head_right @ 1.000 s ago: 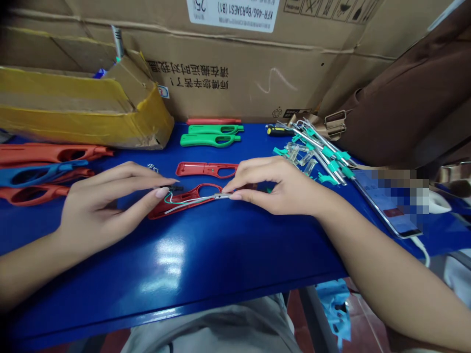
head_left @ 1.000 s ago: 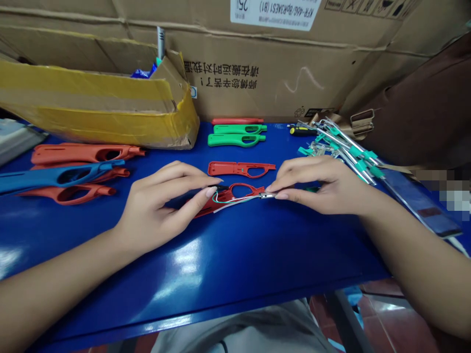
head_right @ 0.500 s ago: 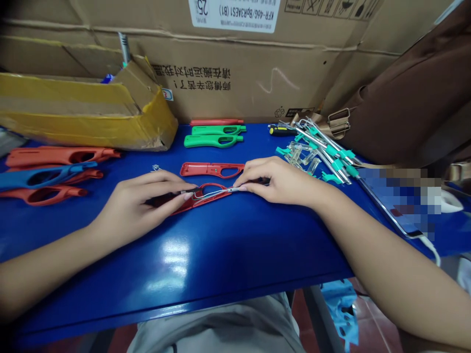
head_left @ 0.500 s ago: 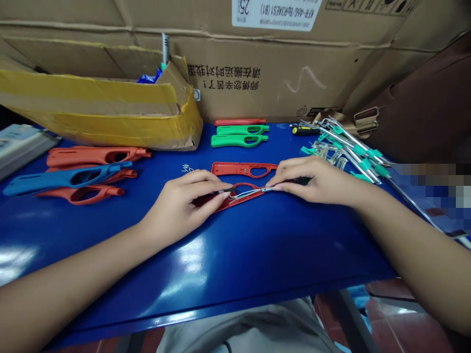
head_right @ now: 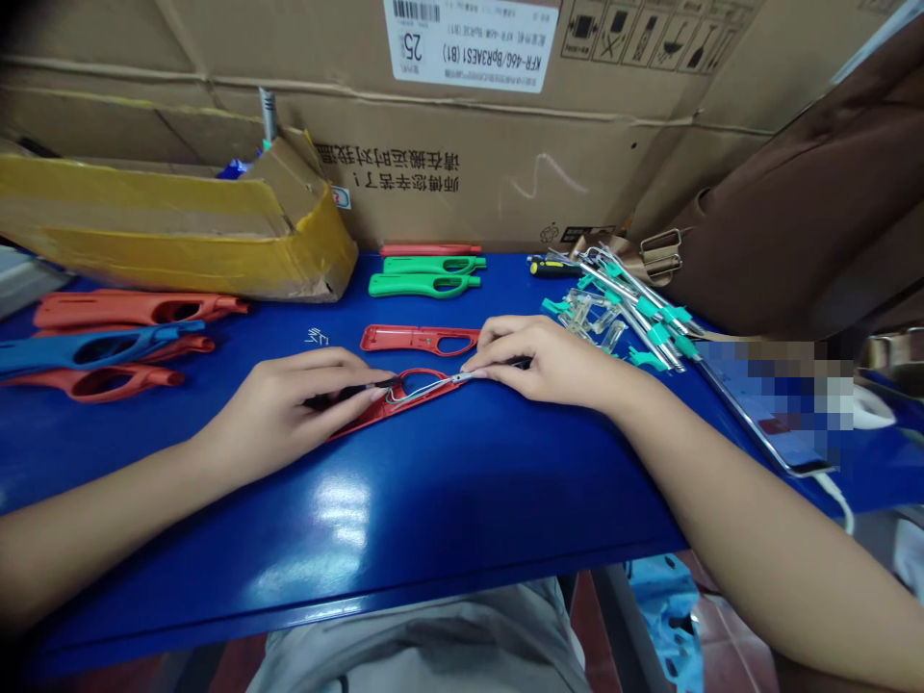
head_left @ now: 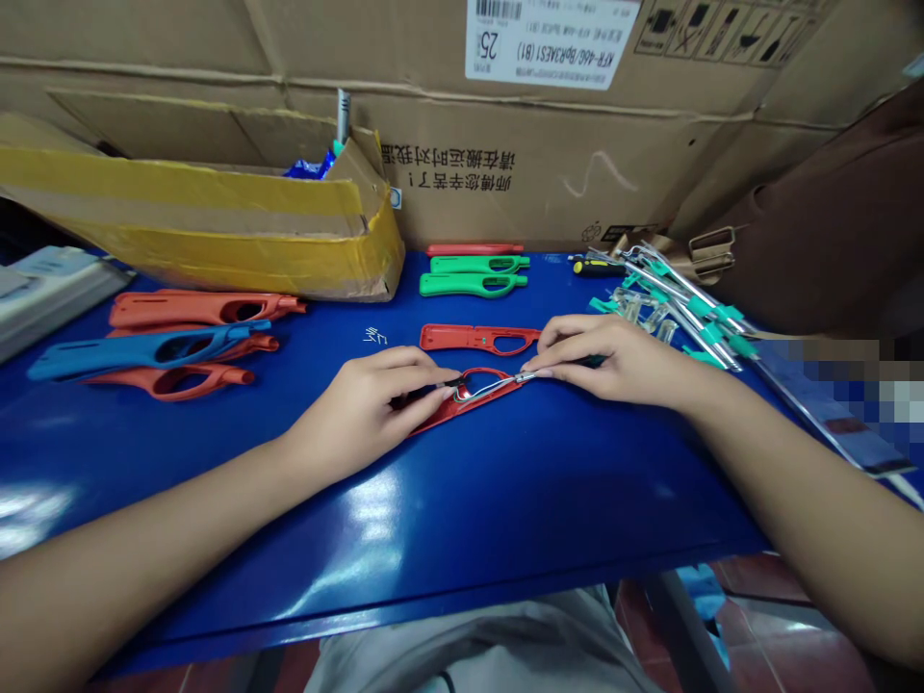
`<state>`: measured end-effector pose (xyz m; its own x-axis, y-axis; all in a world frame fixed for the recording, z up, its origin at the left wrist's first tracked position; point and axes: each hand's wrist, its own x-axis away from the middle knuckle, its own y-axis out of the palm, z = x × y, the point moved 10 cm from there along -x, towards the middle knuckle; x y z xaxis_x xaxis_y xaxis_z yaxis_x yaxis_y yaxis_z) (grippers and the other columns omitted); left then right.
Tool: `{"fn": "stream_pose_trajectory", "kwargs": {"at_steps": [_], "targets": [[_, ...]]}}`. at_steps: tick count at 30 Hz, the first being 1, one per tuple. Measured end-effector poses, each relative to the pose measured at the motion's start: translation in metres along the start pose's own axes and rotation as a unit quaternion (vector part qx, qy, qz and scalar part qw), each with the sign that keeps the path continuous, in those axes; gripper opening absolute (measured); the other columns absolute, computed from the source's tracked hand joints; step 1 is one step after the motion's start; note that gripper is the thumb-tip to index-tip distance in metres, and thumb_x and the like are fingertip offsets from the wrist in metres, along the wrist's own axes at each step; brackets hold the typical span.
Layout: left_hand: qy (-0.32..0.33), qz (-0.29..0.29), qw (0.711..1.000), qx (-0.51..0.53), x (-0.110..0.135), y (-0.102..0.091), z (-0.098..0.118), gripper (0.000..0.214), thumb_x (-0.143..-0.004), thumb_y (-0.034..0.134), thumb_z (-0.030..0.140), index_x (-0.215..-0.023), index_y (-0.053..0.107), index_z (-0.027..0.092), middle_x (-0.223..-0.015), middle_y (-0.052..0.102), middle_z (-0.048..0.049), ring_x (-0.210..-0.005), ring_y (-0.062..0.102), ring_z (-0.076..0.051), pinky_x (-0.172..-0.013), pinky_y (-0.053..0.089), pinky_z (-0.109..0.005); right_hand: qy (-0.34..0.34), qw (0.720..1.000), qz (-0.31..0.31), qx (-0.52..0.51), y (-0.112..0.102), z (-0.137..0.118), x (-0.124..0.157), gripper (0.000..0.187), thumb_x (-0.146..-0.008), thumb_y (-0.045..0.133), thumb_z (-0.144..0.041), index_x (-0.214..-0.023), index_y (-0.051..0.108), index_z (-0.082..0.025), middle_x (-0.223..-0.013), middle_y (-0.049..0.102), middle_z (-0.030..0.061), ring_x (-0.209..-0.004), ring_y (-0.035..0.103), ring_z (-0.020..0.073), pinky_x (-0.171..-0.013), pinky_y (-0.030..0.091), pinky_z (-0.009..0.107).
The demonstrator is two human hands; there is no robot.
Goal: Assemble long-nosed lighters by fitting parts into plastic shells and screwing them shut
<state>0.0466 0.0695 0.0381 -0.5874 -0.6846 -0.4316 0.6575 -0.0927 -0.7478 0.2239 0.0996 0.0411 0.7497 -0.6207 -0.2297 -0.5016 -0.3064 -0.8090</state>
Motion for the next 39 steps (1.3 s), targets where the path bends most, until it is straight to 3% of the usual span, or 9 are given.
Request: {"fn": "stream_pose_trajectory", "kwargs": {"at_steps": [11, 19, 27, 31, 35, 39], "targets": [[0.034, -0.006, 0.999, -0.004, -0.001, 0.0, 0.002, 0.023, -0.099, 0.062, 0.023, -0.116, 0.075, 0.018, -0.1, 0.076, -0.006, -0.091, 0.072, -0.016, -0.082, 0.057, -0.026, 0.004, 0.999, -0.034, 0.01, 0.007, -0.009, 0.001, 0.023, -0.099, 0.06, -0.027, -0.11, 0.08, -0.024, -0.094, 0.07, 0.0059, -0.083, 0.066, 0.0163, -0.076, 0.051, 0.029], [0.05, -0.015, 0.999, -0.015, 0.0, 0.0, 0.005, 0.022, -0.099, 0.061, 0.024, -0.116, 0.074, 0.019, -0.103, 0.076, -0.0072, -0.093, 0.071, -0.017, -0.083, 0.057, -0.028, 0.008, 0.99, -0.062, 0.123, 0.01, -0.015, 0.004, 0.027, -0.101, 0.053, -0.023, -0.112, 0.078, -0.023, -0.1, 0.071, 0.0069, -0.083, 0.066, 0.0168, -0.071, 0.048, 0.028], [0.067, -0.036, 0.996, -0.05, 0.0, 0.0, 0.01, 0.024, -0.101, 0.058, 0.024, -0.118, 0.073, 0.017, -0.107, 0.076, -0.0079, -0.094, 0.073, -0.018, -0.085, 0.058, -0.028, -0.063, 0.96, -0.082, 0.261, 0.017, -0.039, 0.007, 0.031, -0.099, 0.048, -0.015, -0.107, 0.078, -0.02, -0.096, 0.075, 0.0082, -0.091, 0.065, 0.0242, -0.071, 0.048, 0.035], [0.049, -0.07, 0.993, -0.076, 0.002, 0.002, 0.014, 0.027, -0.102, 0.054, 0.023, -0.12, 0.073, 0.019, -0.11, 0.076, -0.0068, -0.096, 0.074, -0.019, -0.086, 0.059, -0.028, -0.007, 0.973, -0.078, 0.217, 0.013, -0.038, 0.0, 0.022, -0.098, 0.056, -0.025, -0.104, 0.077, -0.02, -0.104, 0.075, 0.0086, -0.096, 0.066, 0.0245, -0.08, 0.05, 0.037], [0.043, -0.059, 0.995, -0.069, 0.001, 0.001, 0.017, 0.026, -0.101, 0.053, 0.023, -0.117, 0.074, 0.018, -0.106, 0.078, -0.0073, -0.095, 0.075, -0.02, -0.084, 0.06, -0.03, 0.091, 0.991, -0.068, 0.069, 0.009, -0.024, -0.016, 0.02, -0.094, 0.063, -0.031, -0.086, 0.076, -0.019, -0.097, 0.075, 0.0086, -0.089, 0.067, 0.0218, -0.082, 0.05, 0.037], [0.039, -0.035, 0.997, -0.056, 0.0, -0.002, 0.014, 0.024, -0.1, 0.056, 0.025, -0.113, 0.075, 0.018, -0.103, 0.079, -0.0071, -0.093, 0.075, -0.02, -0.082, 0.059, -0.03, 0.12, 0.985, -0.126, -0.016, 0.021, -0.012, -0.024, 0.024, -0.088, 0.07, -0.042, -0.084, 0.076, -0.019, -0.086, 0.076, 0.0046, -0.08, 0.068, 0.0181, -0.075, 0.052, 0.031]]}}
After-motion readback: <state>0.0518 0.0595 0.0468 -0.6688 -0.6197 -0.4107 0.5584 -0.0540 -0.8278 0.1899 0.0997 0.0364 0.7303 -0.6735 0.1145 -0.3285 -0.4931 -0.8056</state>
